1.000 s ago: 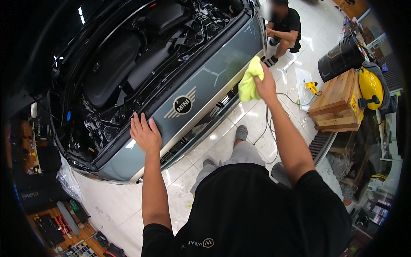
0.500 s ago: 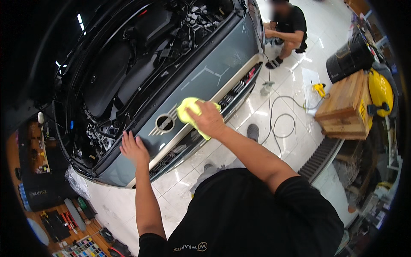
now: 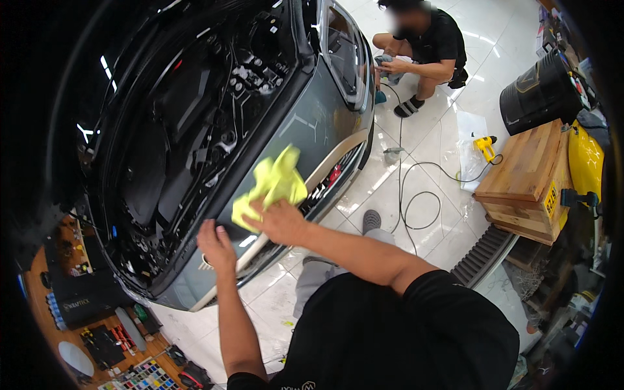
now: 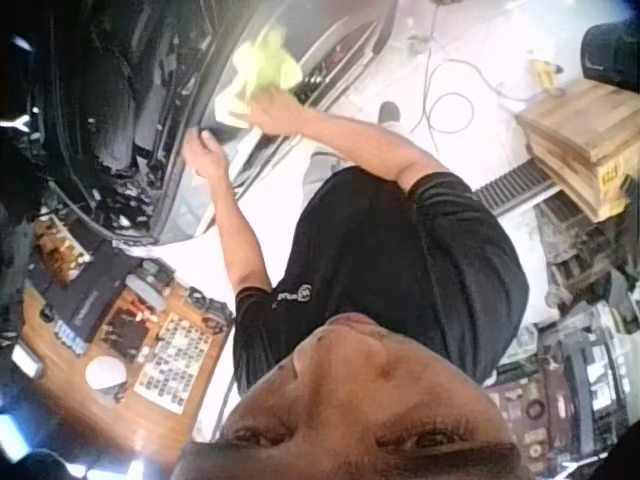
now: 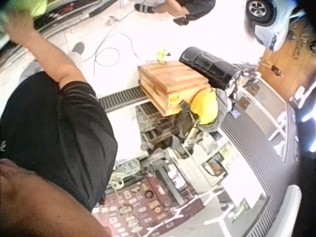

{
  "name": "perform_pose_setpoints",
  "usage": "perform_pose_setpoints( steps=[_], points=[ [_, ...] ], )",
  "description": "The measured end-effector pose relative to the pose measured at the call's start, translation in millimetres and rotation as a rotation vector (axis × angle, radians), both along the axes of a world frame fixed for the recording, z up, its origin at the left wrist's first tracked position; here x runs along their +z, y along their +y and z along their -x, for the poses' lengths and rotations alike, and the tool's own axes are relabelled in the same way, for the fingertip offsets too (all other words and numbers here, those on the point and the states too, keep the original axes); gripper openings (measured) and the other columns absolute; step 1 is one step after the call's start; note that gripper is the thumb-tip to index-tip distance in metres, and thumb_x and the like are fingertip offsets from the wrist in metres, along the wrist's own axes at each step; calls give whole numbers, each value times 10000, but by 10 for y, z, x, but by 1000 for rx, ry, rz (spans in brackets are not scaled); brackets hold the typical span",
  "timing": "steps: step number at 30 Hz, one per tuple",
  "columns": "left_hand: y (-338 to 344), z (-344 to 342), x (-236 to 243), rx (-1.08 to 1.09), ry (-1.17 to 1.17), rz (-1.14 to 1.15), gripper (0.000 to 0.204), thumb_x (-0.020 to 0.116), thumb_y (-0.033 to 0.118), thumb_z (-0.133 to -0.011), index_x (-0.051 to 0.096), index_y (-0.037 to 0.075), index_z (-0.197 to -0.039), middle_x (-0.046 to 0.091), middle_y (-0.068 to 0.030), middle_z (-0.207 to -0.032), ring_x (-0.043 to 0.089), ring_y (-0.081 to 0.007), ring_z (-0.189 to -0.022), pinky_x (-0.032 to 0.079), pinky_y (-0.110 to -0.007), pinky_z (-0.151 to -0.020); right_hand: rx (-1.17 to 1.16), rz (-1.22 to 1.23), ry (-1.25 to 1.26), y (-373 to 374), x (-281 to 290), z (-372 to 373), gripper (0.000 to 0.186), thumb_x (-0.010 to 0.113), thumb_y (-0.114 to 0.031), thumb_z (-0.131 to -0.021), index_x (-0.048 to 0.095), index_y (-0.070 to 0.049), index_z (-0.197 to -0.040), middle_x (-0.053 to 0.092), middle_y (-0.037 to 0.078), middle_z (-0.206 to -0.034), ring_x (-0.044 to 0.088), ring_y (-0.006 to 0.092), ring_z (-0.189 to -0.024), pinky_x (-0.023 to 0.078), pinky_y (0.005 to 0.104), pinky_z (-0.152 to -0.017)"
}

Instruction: The person applies a vinyl wrap to the front bumper of a car. They use a yellow squeegee to smooth the material and a heat gun to conform it to the curves. The person also uses a grey cloth to wipe the surface and a knife to trim the edges of the wrap.

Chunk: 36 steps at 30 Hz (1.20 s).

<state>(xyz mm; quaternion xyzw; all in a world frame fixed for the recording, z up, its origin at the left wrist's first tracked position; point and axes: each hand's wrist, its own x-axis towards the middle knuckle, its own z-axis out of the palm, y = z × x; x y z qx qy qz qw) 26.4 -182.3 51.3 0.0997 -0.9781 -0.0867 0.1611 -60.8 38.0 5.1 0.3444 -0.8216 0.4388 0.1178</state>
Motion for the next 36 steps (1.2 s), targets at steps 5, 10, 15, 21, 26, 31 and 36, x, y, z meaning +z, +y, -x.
perform_pose_setpoints(
  steps=[5,10,15,21,26,31,36],
  points=[
    [572,451,-163,76,125,221,336,515,263,-947,550,-7,-1143,552,-205,-1114,496,-386,-1035,363,-498,-916,-251,44,198,594,-60,1085,425,618,-162,-781,631,-167,-1206,590,145,-1153,594,371,-1015,471,496,-903],
    [606,493,-349,128,178,327,364,439,344,-967,560,23,-1086,544,-184,-1108,497,-366,-1033,359,-495,-906,-651,184,-413,2054,-108,2699,475,644,-158,-819,580,-59,-1279,584,239,-1186,573,391,-1067,454,444,-924],
    [575,487,-328,122,168,321,373,411,347,-973,556,16,-1067,543,-180,-1099,495,-365,-1028,358,-490,-898,-750,283,-148,2005,150,2139,476,633,-106,-802,555,-66,-1270,589,215,-1078,565,390,-1041,452,464,-893],
    [522,433,-333,149,186,392,390,381,350,-987,564,8,-1036,548,-168,-1076,501,-366,-1020,365,-486,-887,-462,94,9,987,-116,739,592,672,-126,-714,578,-192,-1294,576,173,-1174,542,356,-1088,406,503,-946],
    [596,564,-402,120,146,389,431,352,380,-1004,567,10,-1052,555,-156,-1083,510,-360,-1005,376,-482,-866,-844,186,-820,2246,-1455,1464,530,623,-200,-819,526,-155,-1338,573,223,-1197,529,396,-1131,419,463,-969],
    [398,444,-408,157,152,439,469,337,411,-1009,564,5,-1069,555,-162,-1095,511,-363,-995,384,-486,-837,-800,48,-769,3431,-1897,734,528,583,-260,-866,489,-118,-1365,587,234,-1225,539,395,-1159,427,468,-988],
    [435,492,-436,153,116,442,455,360,404,-1017,555,-1,-1088,545,-163,-1087,511,-370,-986,397,-490,-831,-930,-77,-1105,4393,-2754,-1255,577,588,-313,-885,451,-100,-1404,583,225,-1266,559,370,-1169,443,422,-991]
  ],
)
